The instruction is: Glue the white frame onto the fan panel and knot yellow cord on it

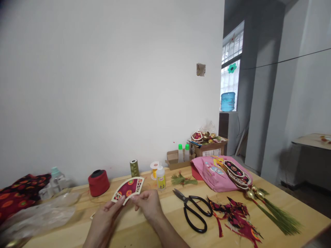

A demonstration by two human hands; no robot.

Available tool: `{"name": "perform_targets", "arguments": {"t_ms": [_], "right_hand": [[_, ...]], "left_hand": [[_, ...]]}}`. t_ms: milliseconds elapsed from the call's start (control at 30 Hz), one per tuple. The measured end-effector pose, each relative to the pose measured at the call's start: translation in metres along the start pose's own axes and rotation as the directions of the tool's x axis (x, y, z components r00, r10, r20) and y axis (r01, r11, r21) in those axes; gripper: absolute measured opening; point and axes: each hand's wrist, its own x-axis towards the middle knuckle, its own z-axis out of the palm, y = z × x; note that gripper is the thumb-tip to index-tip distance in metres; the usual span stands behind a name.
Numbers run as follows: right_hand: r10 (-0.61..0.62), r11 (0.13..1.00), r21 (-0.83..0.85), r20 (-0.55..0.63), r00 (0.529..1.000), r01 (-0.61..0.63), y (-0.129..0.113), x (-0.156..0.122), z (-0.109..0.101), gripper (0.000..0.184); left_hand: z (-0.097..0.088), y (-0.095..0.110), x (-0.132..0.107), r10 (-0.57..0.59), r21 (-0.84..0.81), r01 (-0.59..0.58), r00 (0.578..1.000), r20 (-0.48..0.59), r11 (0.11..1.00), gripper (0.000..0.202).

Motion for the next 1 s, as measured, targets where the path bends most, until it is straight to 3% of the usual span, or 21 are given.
{"name": "perform_targets", "arguments": {"t_ms": [167, 367, 567, 867, 1000], "right_hand": [[0.003, 1.0, 0.01, -0.011, 1.0, -0.003, -0.003, -0.002, 0.0, 0.029], [-0.019, 0.992, 0.123, 0.09, 0.996, 0.008, -0.009, -0.009, 0.005, 0.028], [-0.003, 0.98, 0.196, 0.131, 0.991, -0.023, -0.007, -0.007, 0.003, 0.025], [0.078, 0.995, 0.072, -0.036, 0.996, -0.075, -0.01, -0.007, 0.006, 0.024], [0.094, 0.993, 0.082, -0.084, 0.992, -0.088, -0.006, -0.006, 0.008, 0.023]], "left_hand": [[-0.003, 0.002, 0.002, 0.033, -0.09, -0.038, 0.998, -0.052, 0.995, 0.025], [0.0, -0.001, -0.002, -0.024, -0.089, 0.028, 0.999, 0.042, 0.996, 0.028], [0.002, -0.001, -0.003, 0.003, -0.073, 0.0, 0.999, 0.032, 0.997, 0.031], [0.005, 0.002, -0.003, 0.055, 0.06, -0.051, 0.996, -0.072, 0.997, 0.035], [0.006, 0.001, -0.005, 0.058, 0.038, -0.056, 0.997, -0.045, 0.998, 0.032]]}}
